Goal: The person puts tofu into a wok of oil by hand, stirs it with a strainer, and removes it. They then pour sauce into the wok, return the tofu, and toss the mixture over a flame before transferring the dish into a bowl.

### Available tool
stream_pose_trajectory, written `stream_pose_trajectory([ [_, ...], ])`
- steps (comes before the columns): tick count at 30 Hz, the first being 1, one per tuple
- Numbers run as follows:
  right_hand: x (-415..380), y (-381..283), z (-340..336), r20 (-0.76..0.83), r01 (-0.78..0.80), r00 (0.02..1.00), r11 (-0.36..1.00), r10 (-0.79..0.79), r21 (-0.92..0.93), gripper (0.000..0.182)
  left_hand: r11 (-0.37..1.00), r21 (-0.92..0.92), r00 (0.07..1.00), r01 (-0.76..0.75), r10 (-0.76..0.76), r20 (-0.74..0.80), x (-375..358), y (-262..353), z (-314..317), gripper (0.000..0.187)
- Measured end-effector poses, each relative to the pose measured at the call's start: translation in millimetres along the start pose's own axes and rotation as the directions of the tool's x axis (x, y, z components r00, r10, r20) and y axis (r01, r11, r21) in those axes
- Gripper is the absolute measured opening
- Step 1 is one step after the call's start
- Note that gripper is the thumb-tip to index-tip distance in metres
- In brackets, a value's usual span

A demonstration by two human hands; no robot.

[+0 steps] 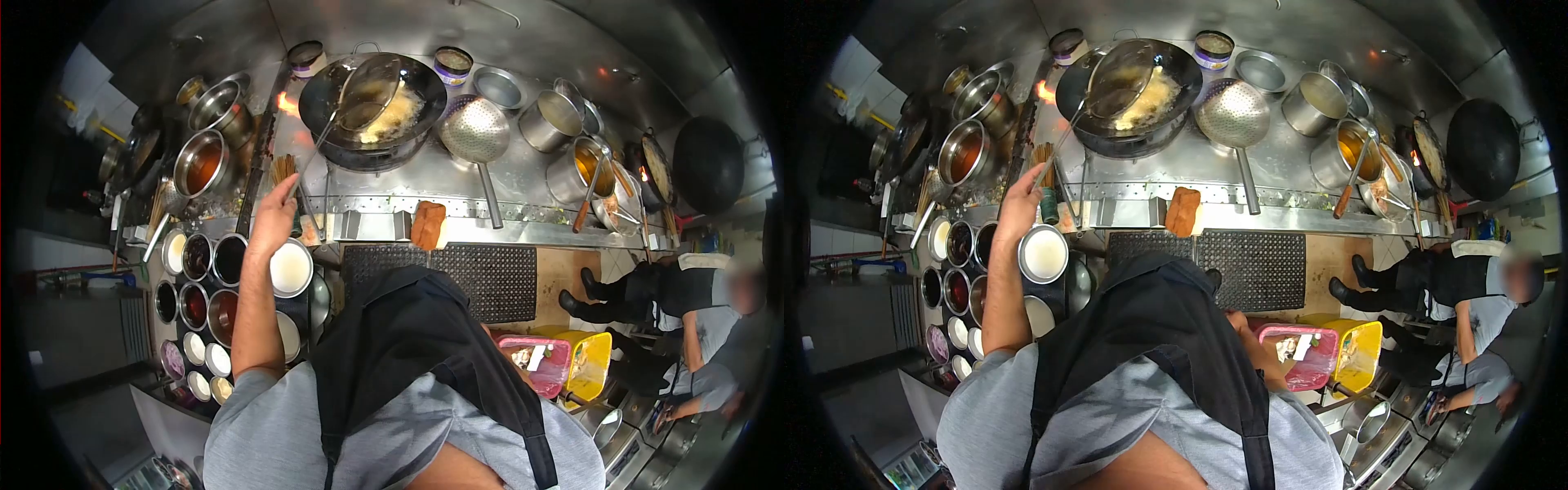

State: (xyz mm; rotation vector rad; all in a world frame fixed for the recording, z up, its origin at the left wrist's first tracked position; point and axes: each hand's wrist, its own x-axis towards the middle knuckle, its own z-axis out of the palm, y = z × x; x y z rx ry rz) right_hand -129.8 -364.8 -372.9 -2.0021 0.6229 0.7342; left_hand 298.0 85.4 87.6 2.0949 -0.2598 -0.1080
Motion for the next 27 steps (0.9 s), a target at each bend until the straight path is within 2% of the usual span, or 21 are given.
stream_pose_trajectory([
  [1,10.5,11.9,2.7,0.0,0.0,1.0,1.0,0.0,0.0,0.038,1.0,0.014,1.0,-0.014,0.014,0.009,-3.3,7.0,8.6,0.044],
  [2,22.3,26.0,7.4,0.109,0.209,0.978,0.894,-0.18,-0.395,0.039,0.999,0.028,0.999,-0.029,0.028,0.018,-6.8,14.2,17.1,0.044],
  [3,31.8,37.6,12.3,0.276,0.401,0.916,0.601,-0.293,-0.691,0.04,0.998,0.054,0.999,-0.015,0.012,0.046,-10.4,20.4,24.1,0.046],
  [4,38.5,45.2,16.8,0.274,0.399,0.916,0.602,-0.292,-0.692,0.04,0.998,0.053,0.999,-0.015,0.013,0.047,-13.4,20.9,31.3,0.046],
  [5,42.0,49.0,20.5,0.207,0.329,0.942,0.841,-0.262,-0.429,0.04,0.994,0.097,0.998,-0.056,0.053,0.034,-15.9,17.5,40.2,0.047],
  [6,44.3,54.1,22.9,0.154,0.227,0.966,0.968,-0.209,-0.105,0.041,0.985,0.142,0.995,-0.097,0.095,0.024,-18.1,13.9,49.1,0.048],
  [7,34.7,42.7,19.8,0.149,0.224,0.967,0.969,-0.208,-0.102,0.041,0.971,0.182,0.987,-0.158,0.158,0.014,-20.1,10.6,56.8,0.049],
  [9,3.1,2.2,9.3,0.042,-0.131,0.991,0.931,0.124,0.342,0.043,0.955,0.246,0.985,-0.169,0.169,0.022,-24.1,13.4,67.6,0.048],
  [10,2.9,5.0,10.4,0.039,-0.131,0.991,0.929,0.126,0.347,0.043,0.934,0.311,0.984,-0.174,0.176,0.024,-24.2,13.3,71.7,0.048],
  [12,1.7,10.7,12.4,0.015,0.063,0.998,0.998,-0.063,0.0,0.043,0.905,0.361,0.972,-0.224,0.235,0.012,-19.5,5.8,82.7,0.053],
  [13,6.6,22.2,18.9,0.014,0.063,0.998,0.998,-0.063,0.004,0.043,0.892,0.42,0.986,-0.164,0.151,0.063,-15.3,9.1,87.2,0.056],
  [14,15.0,39.5,28.9,0.046,0.194,0.98,0.978,-0.191,-0.074,0.043,0.87,0.48,0.992,-0.108,0.063,0.108,-10.0,10.2,90.4,0.058],
  [16,5.4,30.3,28.2,0.083,0.321,0.947,0.936,-0.311,-0.146,0.042,0.857,0.486,0.985,-0.171,0.155,0.074,6.4,-12.1,106.7,0.063],
  [17,-19.9,-9.3,13.5,0.007,0.049,0.999,0.995,-0.05,0.084,0.044,0.85,0.508,0.99,-0.14,0.134,0.048,15.6,-15.7,112.8,0.063],
  [18,-35.1,-33.2,4.4,-0.003,-0.212,0.974,0.923,0.225,0.322,0.046,0.841,0.53,0.993,-0.108,0.115,0.02,24.5,-18.2,118.2,0.063],
  [19,-24.3,-15.8,7.4,-0.005,-0.213,0.974,0.922,0.226,0.323,0.046,0.842,0.529,0.993,-0.11,0.116,0.022,32.2,-19.9,122.9,0.063],
  [20,-0.6,24.1,15.8,0.016,0.198,0.98,0.957,-0.2,-0.212,0.049,0.857,0.505,0.992,-0.104,0.129,-0.014,38.8,-20.7,127.3,0.061],
  [21,11.7,47.0,21.0,0.246,0.542,0.819,0.555,-0.519,-0.631,0.052,0.871,0.482,0.989,-0.099,0.141,-0.05,44.3,-22.6,131.8,0.06],
  [22,9.6,44.2,20.3,0.242,0.538,0.82,0.558,-0.518,-0.631,0.052,0.871,0.481,0.989,-0.104,0.144,-0.046,50.2,-28.2,136.6,0.06],
  [24,-2.3,27.5,16.8,0.212,0.302,0.953,0.716,-0.216,-0.63,0.055,0.911,0.389,0.964,-0.137,0.212,-0.158,59.5,-40.2,140.1,0.056],
  [27,-19.2,9.3,19.7,0.053,0.252,0.964,0.823,-0.262,-0.509,0.05,0.98,0.194,0.985,-0.042,0.074,-0.157,68.4,-30.0,115.7,0.055],
])
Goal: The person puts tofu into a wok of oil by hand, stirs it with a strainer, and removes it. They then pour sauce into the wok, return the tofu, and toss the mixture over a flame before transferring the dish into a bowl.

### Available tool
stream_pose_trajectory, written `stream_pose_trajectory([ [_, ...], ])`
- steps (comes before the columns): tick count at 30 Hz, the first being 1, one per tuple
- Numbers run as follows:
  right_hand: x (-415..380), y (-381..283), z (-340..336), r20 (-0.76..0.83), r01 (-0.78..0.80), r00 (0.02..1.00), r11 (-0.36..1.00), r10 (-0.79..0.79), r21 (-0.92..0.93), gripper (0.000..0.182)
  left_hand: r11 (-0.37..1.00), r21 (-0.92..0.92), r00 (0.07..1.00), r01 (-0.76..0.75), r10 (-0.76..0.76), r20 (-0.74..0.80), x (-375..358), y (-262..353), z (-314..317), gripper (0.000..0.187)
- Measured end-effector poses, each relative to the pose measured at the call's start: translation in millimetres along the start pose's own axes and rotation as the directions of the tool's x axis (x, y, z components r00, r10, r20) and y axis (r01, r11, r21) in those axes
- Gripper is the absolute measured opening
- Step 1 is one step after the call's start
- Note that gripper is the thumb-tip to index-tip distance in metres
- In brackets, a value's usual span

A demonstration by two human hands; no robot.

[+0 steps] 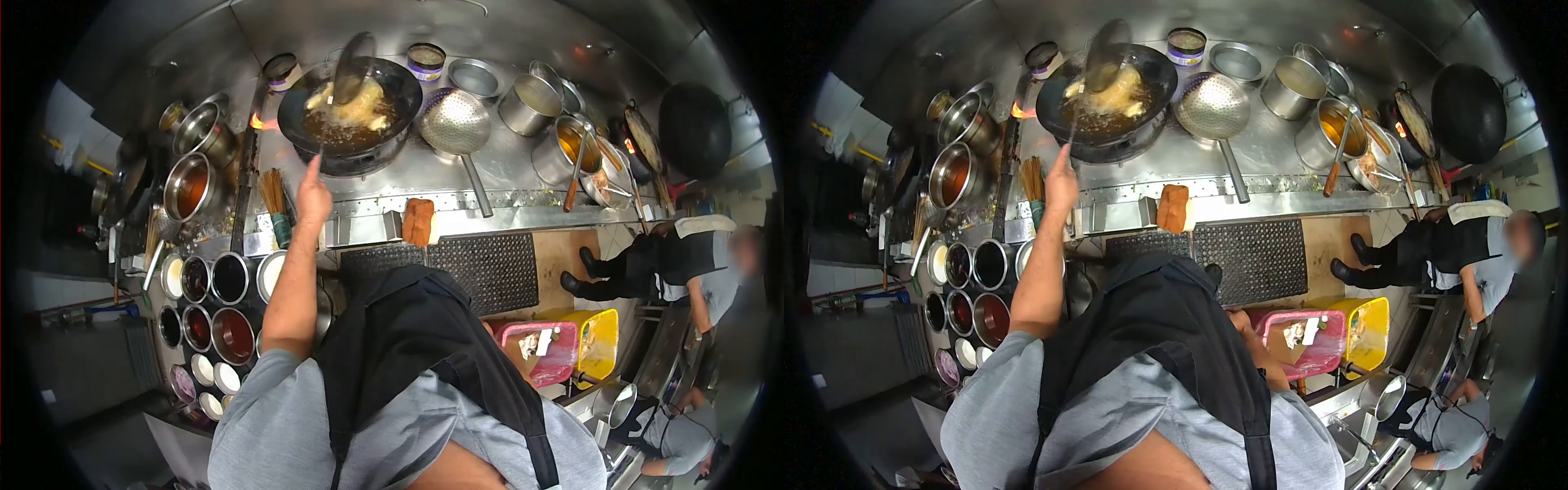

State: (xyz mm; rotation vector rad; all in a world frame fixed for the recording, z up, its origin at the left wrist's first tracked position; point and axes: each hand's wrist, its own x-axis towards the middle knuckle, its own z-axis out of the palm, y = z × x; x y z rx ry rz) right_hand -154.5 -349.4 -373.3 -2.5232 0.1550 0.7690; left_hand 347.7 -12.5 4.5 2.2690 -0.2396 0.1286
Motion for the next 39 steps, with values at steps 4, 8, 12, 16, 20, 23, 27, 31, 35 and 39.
stream_pose_trajectory([
  [4,-16.5,-20.3,-9.1,-0.009,-0.208,0.973,0.89,0.232,0.405,0.046,1.0,0.007,0.994,0.002,-0.002,-0.114,26.8,-34.6,-33.7,0.051],
  [8,0.7,27.9,34.8,-0.114,0.24,0.959,0.958,-0.259,-0.158,0.045,0.995,0.084,0.979,-0.053,0.069,-0.191,39.9,-59.6,-63.4,0.05],
  [12,7.5,11.6,3.6,0.187,-0.02,0.981,0.983,0.055,-0.184,0.044,0.999,0.0,0.984,0.054,-0.053,-0.171,44.7,-97.3,-68.3,0.053],
  [16,4.2,-13.6,-40.4,0.021,0.007,1.0,1.0,-0.007,-0.008,0.038,0.911,-0.142,0.921,0.387,-0.39,0.006,28.9,-65.0,-75.6,0.052],
  [20,-4.6,-54.8,-98.9,0.007,-0.2,0.979,0.947,0.205,0.25,0.033,0.905,-0.291,0.942,0.309,-0.333,-0.034,24.7,-75.8,-59.0,0.054],
  [23,-16.6,-85.0,-135.1,0.021,-0.293,0.951,0.875,0.31,0.384,0.029,0.851,-0.357,0.921,0.385,-0.381,0.085,9.4,-44.9,-73.7,0.055],
  [27,-33.5,-123.6,-165.2,0.111,-0.401,0.855,0.509,0.507,0.761,0.027,0.888,-0.26,0.925,0.379,-0.376,0.064,-16.7,-17.0,-96.1,0.055],
  [31,-4.4,-28.2,-46.5,0.067,-0.359,0.918,0.749,0.39,0.557,0.03,0.885,-0.307,0.933,0.35,-0.358,0.03,-16.8,-22.4,-99.6,0.051],
  [35,-6.6,-16.4,-43.8,0.101,-0.371,0.92,0.761,0.378,0.533,0.031,0.952,-0.125,0.956,0.279,-0.288,-0.053,16.5,-50.9,-80.4,0.047],
  [39,-17.2,-29.4,-70.5,0.11,-0.408,0.895,0.696,0.432,0.591,0.031,0.939,-0.207,0.958,0.276,-0.285,-0.013,30.2,-57.7,-68.1,0.05],
])
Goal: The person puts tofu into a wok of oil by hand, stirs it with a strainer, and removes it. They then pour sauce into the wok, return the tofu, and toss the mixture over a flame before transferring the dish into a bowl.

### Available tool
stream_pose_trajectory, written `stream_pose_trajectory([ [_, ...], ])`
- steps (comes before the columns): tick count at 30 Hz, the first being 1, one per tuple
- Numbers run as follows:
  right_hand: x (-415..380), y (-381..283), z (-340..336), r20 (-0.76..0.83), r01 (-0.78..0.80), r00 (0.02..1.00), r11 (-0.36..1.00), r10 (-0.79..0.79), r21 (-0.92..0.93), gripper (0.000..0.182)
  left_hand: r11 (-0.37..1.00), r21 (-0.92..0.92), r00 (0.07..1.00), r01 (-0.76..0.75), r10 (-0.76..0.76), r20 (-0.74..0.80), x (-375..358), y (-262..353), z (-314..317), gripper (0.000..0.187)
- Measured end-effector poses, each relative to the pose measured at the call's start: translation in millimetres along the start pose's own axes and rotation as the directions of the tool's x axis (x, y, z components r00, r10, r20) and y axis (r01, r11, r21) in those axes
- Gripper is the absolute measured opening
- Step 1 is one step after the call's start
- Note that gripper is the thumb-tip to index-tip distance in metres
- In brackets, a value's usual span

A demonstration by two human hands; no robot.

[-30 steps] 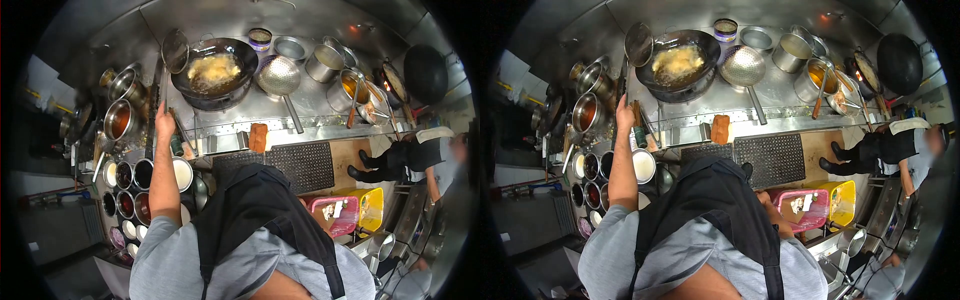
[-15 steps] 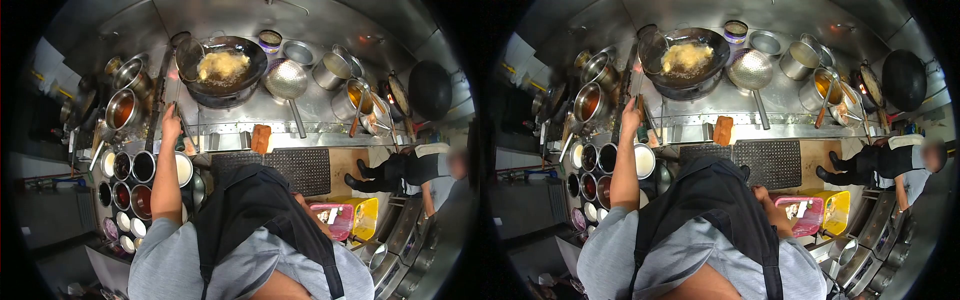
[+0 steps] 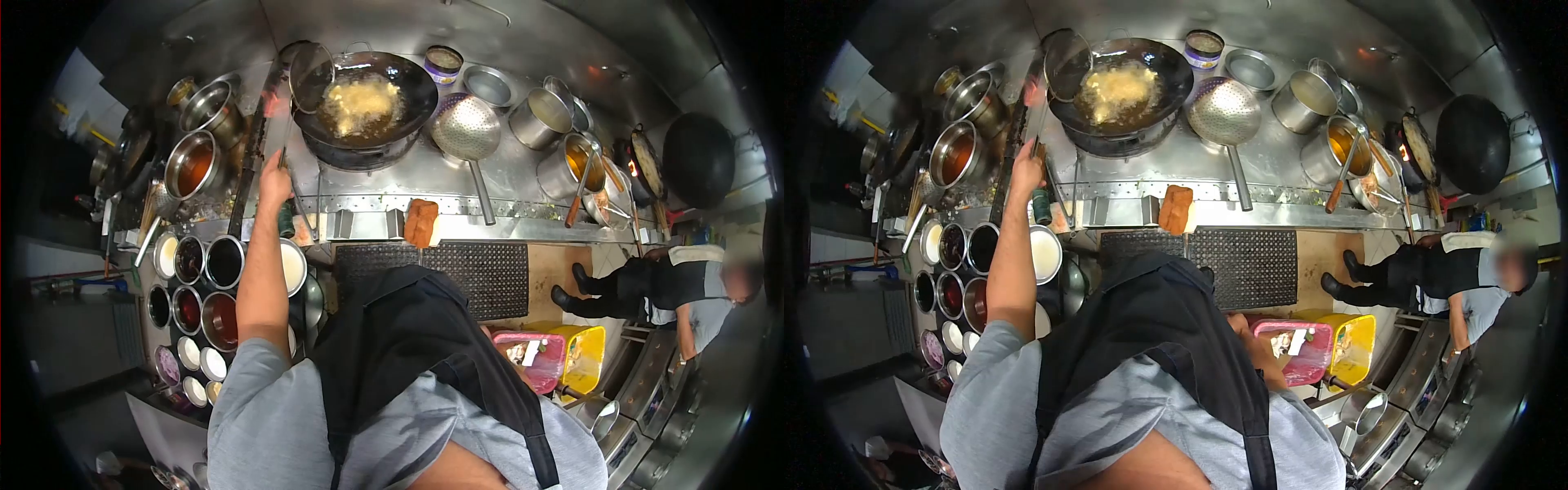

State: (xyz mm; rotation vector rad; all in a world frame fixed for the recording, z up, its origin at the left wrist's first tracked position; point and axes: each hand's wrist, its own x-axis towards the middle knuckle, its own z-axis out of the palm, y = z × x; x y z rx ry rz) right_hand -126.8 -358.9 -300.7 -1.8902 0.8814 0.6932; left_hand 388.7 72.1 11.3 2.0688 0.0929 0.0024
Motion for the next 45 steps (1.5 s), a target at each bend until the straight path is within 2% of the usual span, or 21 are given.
stream_pose_trajectory([
  [3,-22.1,-31.6,-10.4,-0.033,-0.052,0.998,0.994,0.055,0.093,0.031,0.994,-0.068,0.993,0.088,-0.082,0.084,10.5,-1.9,4.7,0.054],
  [5,-44.8,-63.9,-20.1,-0.062,-0.049,0.996,0.992,0.056,0.116,0.032,0.892,-0.276,0.907,0.359,-0.264,0.328,15.5,-2.8,4.3,0.06],
  [7,-56.0,-78.5,-23.2,-0.09,-0.045,0.994,0.99,0.057,0.134,0.032,0.868,-0.297,0.886,0.398,-0.28,0.369,17.5,-1.1,7.8,0.06],
  [12,-2.6,-10.3,11.1,0.043,-0.006,0.999,0.999,0.007,-0.032,0.043,0.819,-0.344,0.828,0.459,-0.255,0.499,17.2,0.9,18.1,0.061],
  [15,43.2,52.1,25.8,0.152,0.257,0.962,0.938,-0.226,-0.234,0.046,0.784,-0.374,0.796,0.496,-0.239,0.556,13.0,4.5,20.7,0.065],
  [18,82.5,112.4,36.9,0.332,0.643,0.766,0.667,-0.55,-0.378,0.048,0.772,-0.381,0.786,0.51,-0.238,0.57,3.9,4.4,14.8,0.063],
  [19,81.1,110.7,37.5,0.33,0.642,0.766,0.668,-0.551,-0.376,0.048,0.776,-0.388,0.793,0.497,-0.225,0.566,2.9,-0.4,11.3,0.06],
  [21,72.1,100.9,36.9,0.446,0.572,0.791,0.248,-0.418,-0.782,0.044,0.782,-0.391,0.799,0.486,-0.215,0.562,-1.6,-7.4,4.1,0.057],
  [24,60.5,83.6,30.7,0.291,0.518,0.766,0.281,-0.574,-0.808,0.042,0.773,-0.418,0.807,0.478,-0.197,0.557,-12.4,-10.7,-6.3,0.058],
  [26,6.6,14.8,8.6,0.054,0.221,0.974,0.867,-0.221,-0.447,0.042,0.828,-0.375,0.857,0.416,-0.22,0.466,-22.4,-4.6,-11.7,0.058],
  [27,-31.7,-36.6,-5.7,-0.069,0.013,0.997,0.982,-0.026,-0.187,0.042,0.826,-0.376,0.858,0.42,-0.227,0.46,-26.0,-2.4,-12.7,0.058],
  [31,55.7,46.3,3.7,0.08,0.089,0.993,0.995,-0.085,-0.047,0.043,0.968,-0.174,0.958,0.179,-0.131,0.256,-39.6,3.7,-8.8,0.054],
  [33,93.0,82.5,-1.5,0.185,0.365,0.93,0.854,-0.317,-0.371,0.042,0.997,0.033,0.985,0.075,-0.079,0.152,-48.3,16.5,-2.4,0.049],
  [34,97.3,85.6,-16.1,0.194,0.374,0.926,0.847,-0.323,-0.378,0.042,0.996,0.031,0.987,0.081,-0.085,0.137,-49.1,9.8,4.5,0.049],
  [36,102.2,84.3,-41.6,0.237,0.47,0.88,0.688,-0.411,-0.553,0.043,0.96,0.196,0.98,-0.201,0.195,0.049,-44.8,-9.3,20.3,0.048],
  [39,98.6,68.0,-69.6,0.301,0.54,0.8,0.405,-0.52,-0.737,0.046,0.873,0.433,0.97,-0.224,0.244,0.01,-72.5,29.6,38.3,0.048],
  [41,32.9,2.1,-110.2,0.185,0.232,0.965,0.937,-0.187,-0.26,0.044,0.877,0.424,0.97,-0.225,0.242,0.014,-84.1,38.8,50.0,0.049],
  [42,-11.4,-45.1,-133.1,0.117,0.008,0.993,1.0,-0.011,0.022,0.043,0.885,0.409,0.971,-0.22,0.239,0.007,-88.0,42.4,54.5,0.049],
  [43,43.9,20.2,-127.0,0.189,0.232,0.96,0.963,-0.205,-0.135,0.043,0.873,0.399,0.952,-0.28,0.306,-0.001,-89.4,38.6,58.6,0.049],
  [44,77.0,63.7,-128.2,0.197,0.239,0.958,0.961,-0.21,-0.138,0.043,0.872,0.405,0.953,-0.274,0.303,-0.009,-95.0,43.8,60.9,0.049],
  [45,103.5,99.5,-132.0,0.255,0.399,0.909,0.866,-0.33,-0.301,0.045,0.88,0.38,0.946,-0.284,0.321,-0.037,-103.1,50.3,62.8,0.046],
])
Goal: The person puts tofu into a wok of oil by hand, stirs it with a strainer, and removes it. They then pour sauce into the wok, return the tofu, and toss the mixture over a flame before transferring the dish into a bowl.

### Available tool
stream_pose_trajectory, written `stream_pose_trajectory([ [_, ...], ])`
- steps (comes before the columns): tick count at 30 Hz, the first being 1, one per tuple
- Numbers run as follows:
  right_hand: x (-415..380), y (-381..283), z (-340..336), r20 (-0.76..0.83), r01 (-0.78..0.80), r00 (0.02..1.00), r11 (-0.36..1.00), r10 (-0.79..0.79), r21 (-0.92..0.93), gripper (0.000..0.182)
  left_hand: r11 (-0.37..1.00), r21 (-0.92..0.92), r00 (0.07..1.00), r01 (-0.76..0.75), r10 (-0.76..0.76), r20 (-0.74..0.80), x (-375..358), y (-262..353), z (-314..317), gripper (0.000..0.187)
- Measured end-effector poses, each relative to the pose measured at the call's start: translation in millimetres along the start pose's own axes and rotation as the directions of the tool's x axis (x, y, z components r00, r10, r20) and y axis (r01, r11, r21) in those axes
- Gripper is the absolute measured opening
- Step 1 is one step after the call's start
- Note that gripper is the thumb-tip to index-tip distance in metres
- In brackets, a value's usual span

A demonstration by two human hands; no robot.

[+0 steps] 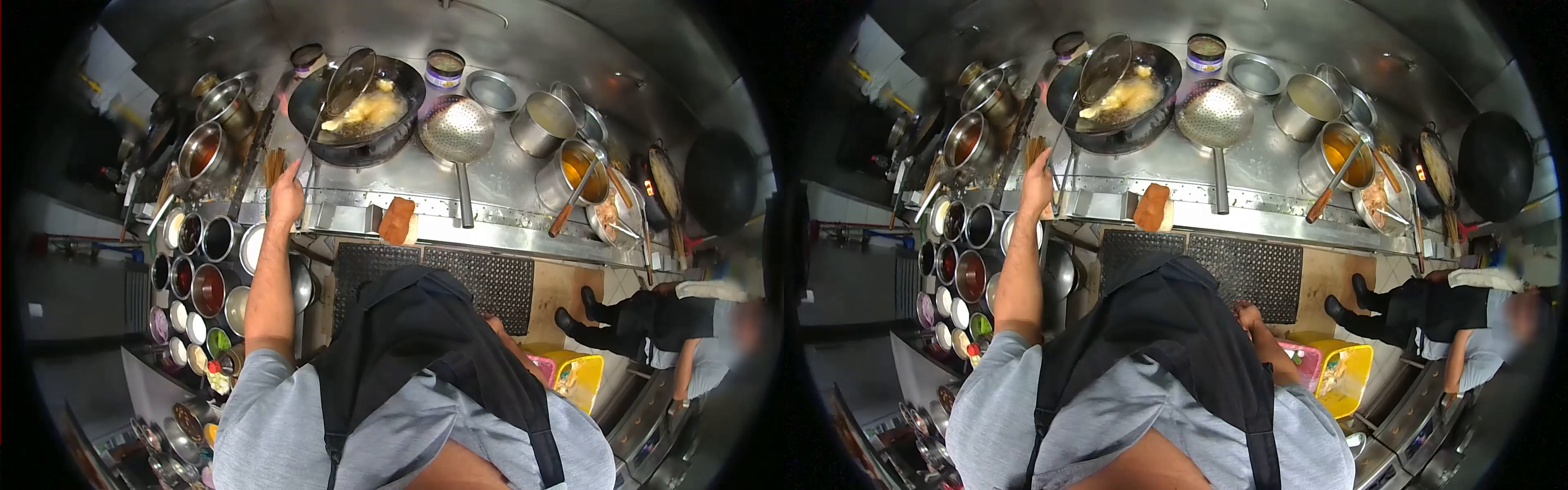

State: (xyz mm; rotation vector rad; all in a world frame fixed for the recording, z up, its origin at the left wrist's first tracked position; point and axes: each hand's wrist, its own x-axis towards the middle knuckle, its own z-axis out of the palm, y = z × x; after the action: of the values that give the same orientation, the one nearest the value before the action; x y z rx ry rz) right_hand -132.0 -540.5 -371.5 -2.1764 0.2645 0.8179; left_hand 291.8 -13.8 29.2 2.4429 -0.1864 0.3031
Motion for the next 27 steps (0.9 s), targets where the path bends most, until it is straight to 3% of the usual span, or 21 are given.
stream_pose_trajectory([
  [1,3.2,20.3,-1.3,0.044,0.14,0.99,0.969,-0.134,-0.202,0.047,1.0,-0.028,0.999,-0.004,0.004,-0.032,-6.2,8.7,-1.3,0.044],
  [2,-13.2,5.3,-12.1,0.056,0.147,0.989,0.967,-0.139,-0.207,0.047,1.0,-0.023,0.999,0.008,-0.009,-0.038,-11.7,18.5,-3.8,0.044],
  [4,-59.4,-43.9,-33.1,-0.203,-0.056,0.978,0.998,0.047,-0.039,0.047,0.998,-0.016,0.996,0.058,-0.059,-0.061,-21.0,38.0,-11.2,0.045],
  [5,-52.9,-31.2,-32.0,-0.19,-0.051,0.981,0.998,0.042,-0.04,0.047,0.998,-0.007,0.996,0.068,-0.068,-0.063,-25.7,43.9,-12.0,0.045],
  [7,-22.3,37.0,-11.3,-0.017,-0.147,0.989,0.987,0.148,0.06,0.049,0.992,-0.08,0.987,0.097,-0.107,-0.121,-30.3,53.4,-12.3,0.044],
  [8,-30.6,22.0,-19.8,-0.009,-0.143,0.99,0.988,0.144,0.06,0.049,0.961,-0.188,0.972,0.204,-0.222,-0.078,-29.2,41.1,-5.9,0.043],
  [10,-50.5,-21.5,-48.1,0.003,-0.216,0.976,0.975,0.217,-0.056,0.048,0.925,-0.271,0.955,0.267,-0.292,-0.054,-31.5,57.3,-14.0,0.045],
  [12,-43.0,-29.1,-55.0,0.023,-0.199,0.98,0.98,0.199,0.027,0.045,0.834,-0.41,0.915,0.369,-0.402,0.005,-31.3,78.4,-26.3,0.047],
  [16,-14.8,-16.8,-44.9,0.056,-0.161,0.987,0.911,0.151,0.379,0.032,0.832,-0.503,0.916,0.233,-0.361,-0.173,-23.1,89.9,-31.4,0.046],
  [19,-0.5,-22.9,-45.4,0.04,-0.103,0.995,0.946,0.096,0.308,0.031,0.845,-0.466,0.884,0.261,-0.403,-0.236,-27.4,99.6,-40.3,0.045],
  [21,-3.3,-49.8,-55.9,0.056,-0.122,0.992,0.958,0.111,0.26,0.031,0.801,-0.533,0.887,0.272,-0.424,-0.183,-23.3,105.2,-38.3,0.041],
  [23,-8.5,-46.3,-51.9,0.082,-0.144,0.988,0.97,0.13,0.197,0.031,0.623,-0.636,0.865,0.455,-0.48,0.148,-15.8,102.0,-36.0,0.034],
  [25,2.4,-41.5,-43.2,0.13,-0.233,0.972,0.855,0.195,0.463,0.032,0.669,-0.615,0.88,0.417,-0.467,0.089,-7.3,90.2,-26.6,0.028],
  [27,10.6,-23.5,-26.3,0.201,-0.318,0.947,0.658,0.249,0.683,0.033,0.708,-0.56,0.885,0.431,-0.452,0.11,-3.1,81.9,-21.0,0.028],
])
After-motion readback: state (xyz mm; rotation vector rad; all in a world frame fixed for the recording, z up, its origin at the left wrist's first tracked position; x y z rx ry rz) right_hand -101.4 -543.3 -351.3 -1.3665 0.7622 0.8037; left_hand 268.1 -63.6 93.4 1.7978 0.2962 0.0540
